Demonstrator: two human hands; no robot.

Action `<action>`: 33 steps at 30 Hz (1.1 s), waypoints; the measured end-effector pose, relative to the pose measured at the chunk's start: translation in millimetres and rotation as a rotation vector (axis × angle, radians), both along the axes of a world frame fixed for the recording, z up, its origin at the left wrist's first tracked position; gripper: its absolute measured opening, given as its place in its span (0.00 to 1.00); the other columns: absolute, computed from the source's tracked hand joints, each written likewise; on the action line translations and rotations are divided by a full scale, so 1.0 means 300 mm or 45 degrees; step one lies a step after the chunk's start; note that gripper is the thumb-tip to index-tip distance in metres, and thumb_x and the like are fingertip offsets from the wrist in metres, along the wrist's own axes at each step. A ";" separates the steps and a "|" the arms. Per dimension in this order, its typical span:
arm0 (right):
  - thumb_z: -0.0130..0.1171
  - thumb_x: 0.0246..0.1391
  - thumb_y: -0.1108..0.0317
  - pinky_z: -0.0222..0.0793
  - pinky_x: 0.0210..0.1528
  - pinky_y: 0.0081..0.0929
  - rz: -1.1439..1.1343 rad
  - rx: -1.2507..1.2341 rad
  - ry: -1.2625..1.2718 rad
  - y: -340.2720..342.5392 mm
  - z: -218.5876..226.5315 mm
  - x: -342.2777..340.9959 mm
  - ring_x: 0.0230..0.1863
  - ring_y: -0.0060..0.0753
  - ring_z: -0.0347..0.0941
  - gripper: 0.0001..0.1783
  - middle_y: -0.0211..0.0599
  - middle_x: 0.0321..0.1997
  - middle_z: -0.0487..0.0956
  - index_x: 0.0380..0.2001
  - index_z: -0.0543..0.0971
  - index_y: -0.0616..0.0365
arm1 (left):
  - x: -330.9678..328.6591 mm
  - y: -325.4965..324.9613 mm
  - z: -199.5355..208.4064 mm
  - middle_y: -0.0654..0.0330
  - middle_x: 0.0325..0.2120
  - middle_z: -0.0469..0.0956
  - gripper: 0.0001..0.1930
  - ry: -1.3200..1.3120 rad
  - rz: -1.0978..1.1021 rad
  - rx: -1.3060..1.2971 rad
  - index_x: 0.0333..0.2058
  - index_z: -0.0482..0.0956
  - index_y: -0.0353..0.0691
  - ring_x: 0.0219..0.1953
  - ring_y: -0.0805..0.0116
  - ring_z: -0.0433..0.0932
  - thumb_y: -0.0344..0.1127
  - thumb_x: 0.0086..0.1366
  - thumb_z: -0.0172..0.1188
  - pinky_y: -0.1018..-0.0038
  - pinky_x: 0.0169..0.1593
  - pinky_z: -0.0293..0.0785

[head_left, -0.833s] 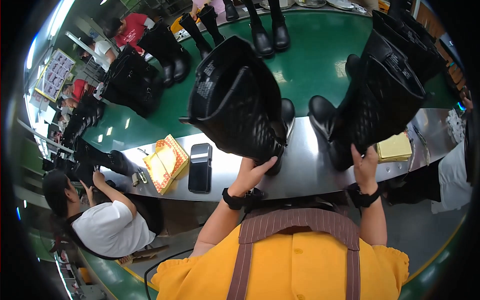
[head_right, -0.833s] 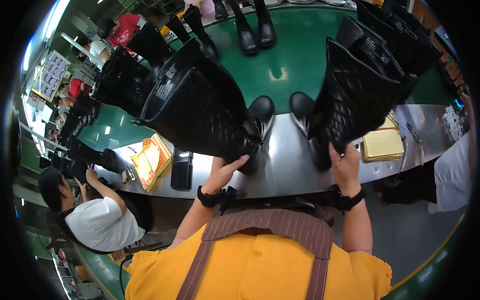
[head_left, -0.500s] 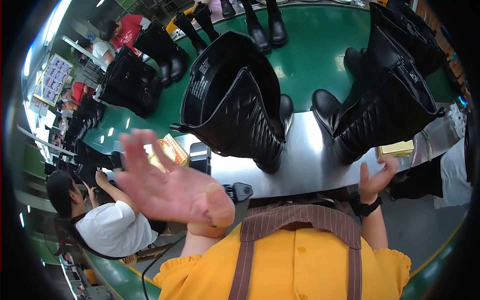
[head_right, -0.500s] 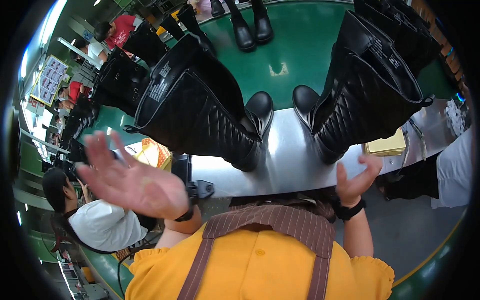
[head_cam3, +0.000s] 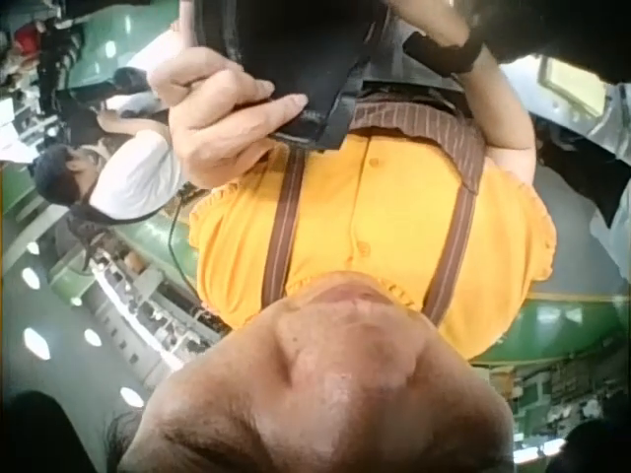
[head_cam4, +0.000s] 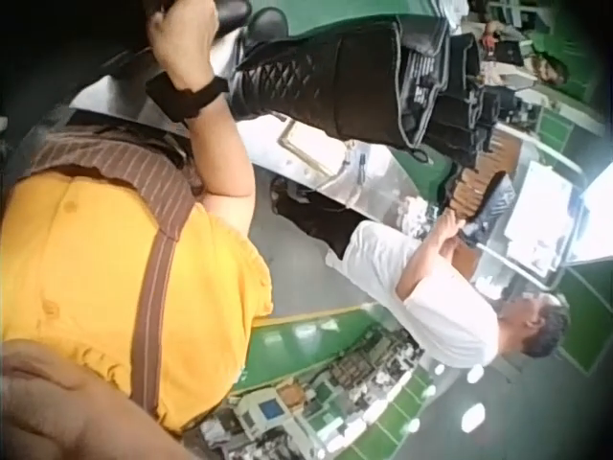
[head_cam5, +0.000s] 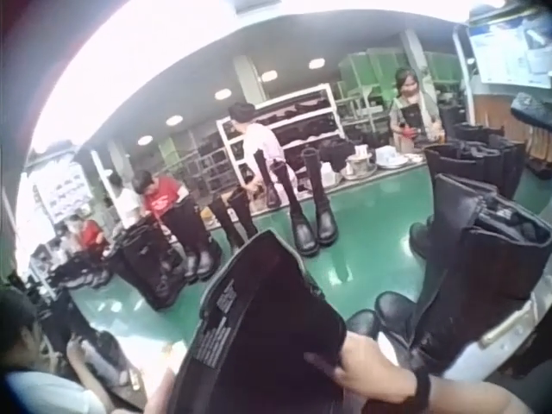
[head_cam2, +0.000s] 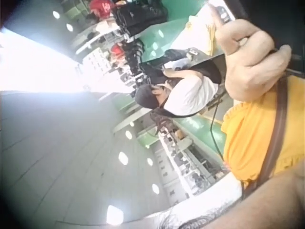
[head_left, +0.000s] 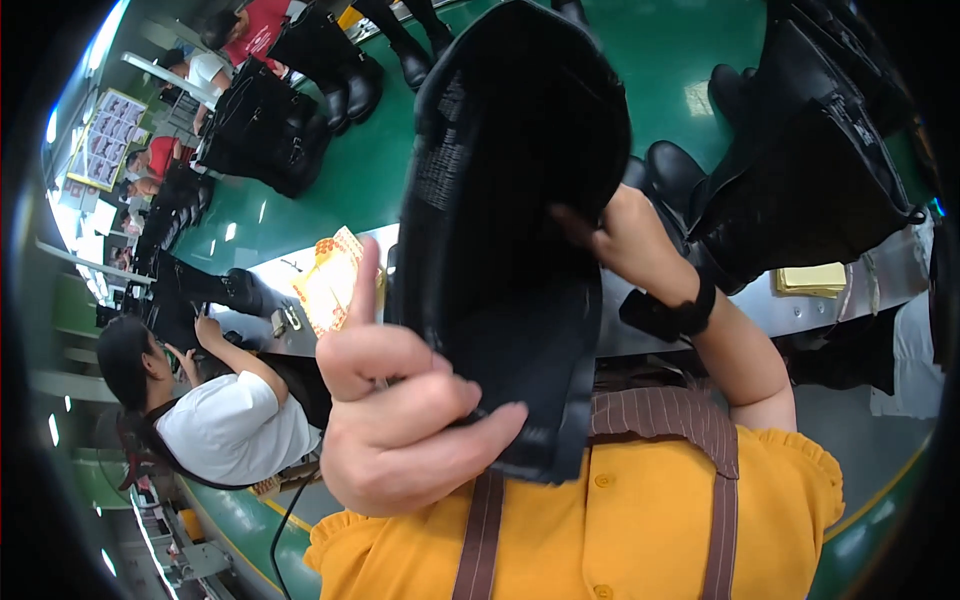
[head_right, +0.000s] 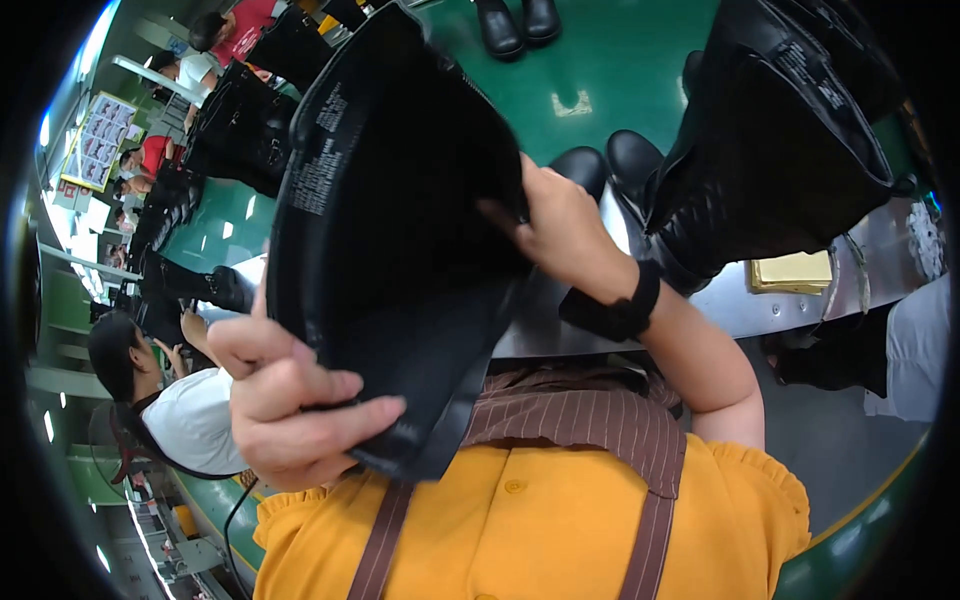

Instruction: The recorder inspects and cleans a pair of black boots on a factory conveyor belt.

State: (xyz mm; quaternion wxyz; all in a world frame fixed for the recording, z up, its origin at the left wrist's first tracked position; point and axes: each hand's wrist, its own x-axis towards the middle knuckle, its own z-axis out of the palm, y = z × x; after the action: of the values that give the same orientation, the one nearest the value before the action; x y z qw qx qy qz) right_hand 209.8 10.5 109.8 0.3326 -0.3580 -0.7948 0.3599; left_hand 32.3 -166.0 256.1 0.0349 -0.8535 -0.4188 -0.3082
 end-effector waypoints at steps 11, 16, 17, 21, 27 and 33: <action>0.52 0.63 0.60 0.70 0.36 0.33 -0.138 0.020 0.483 0.042 -0.037 -0.031 0.33 0.53 0.77 0.17 0.54 0.32 0.79 0.43 0.77 0.65 | -0.076 0.018 0.027 0.69 0.20 0.68 0.20 0.107 0.035 0.311 0.21 0.84 0.43 0.28 0.67 0.66 0.32 0.17 0.64 0.70 0.36 0.70; 0.55 0.60 0.63 0.70 0.37 0.36 -0.166 0.114 0.125 0.002 -0.044 -0.075 0.35 0.55 0.75 0.14 0.52 0.32 0.78 0.44 0.75 0.63 | -0.030 0.184 -0.138 0.52 0.48 0.68 0.37 -0.252 0.775 0.807 0.53 0.66 0.34 0.49 0.58 0.73 0.24 0.44 0.75 0.76 0.41 0.73; 0.55 0.60 0.63 0.70 0.37 0.36 -0.194 0.028 0.057 0.001 -0.051 -0.066 0.35 0.55 0.75 0.14 0.52 0.32 0.78 0.44 0.75 0.63 | -0.032 0.213 -0.191 0.51 0.55 0.60 0.49 -0.440 0.829 0.701 0.60 0.53 0.38 0.54 0.55 0.69 0.26 0.43 0.77 0.72 0.43 0.74; 0.64 0.52 0.59 0.71 0.46 0.29 -0.117 -0.059 0.260 -0.023 -0.088 0.027 0.44 0.36 0.77 0.21 0.43 0.42 0.79 0.44 0.76 0.62 | -0.023 0.273 -0.420 0.43 0.64 0.47 0.65 -0.633 0.852 0.534 0.67 0.33 0.36 0.62 0.48 0.57 0.35 0.43 0.78 0.60 0.58 0.59; 0.62 0.56 0.61 0.73 0.30 0.22 -0.043 -0.719 0.100 -0.104 -0.255 0.046 0.25 0.25 0.79 0.18 0.41 0.29 0.80 0.36 0.76 0.69 | 0.018 0.283 -0.676 0.57 0.30 0.80 0.12 -1.270 0.619 -0.443 0.40 0.76 0.28 0.35 0.70 0.76 0.31 0.64 0.60 0.73 0.42 0.70; 0.54 0.62 0.58 0.68 0.20 0.20 0.124 -0.996 0.121 -0.056 -0.350 -0.013 0.20 0.21 0.75 0.18 0.34 0.23 0.77 0.28 0.74 0.64 | -0.037 0.285 -0.724 0.58 0.31 0.82 0.11 -1.361 0.576 -0.609 0.38 0.78 0.28 0.34 0.73 0.78 0.32 0.61 0.63 0.76 0.39 0.73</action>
State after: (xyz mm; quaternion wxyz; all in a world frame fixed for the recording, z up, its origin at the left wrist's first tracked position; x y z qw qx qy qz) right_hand 205.9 -6.3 4.7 0.1903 -0.4026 -0.5975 0.6669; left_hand 21.3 -80.6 38.9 -0.3070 -0.4558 -0.6060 -0.5751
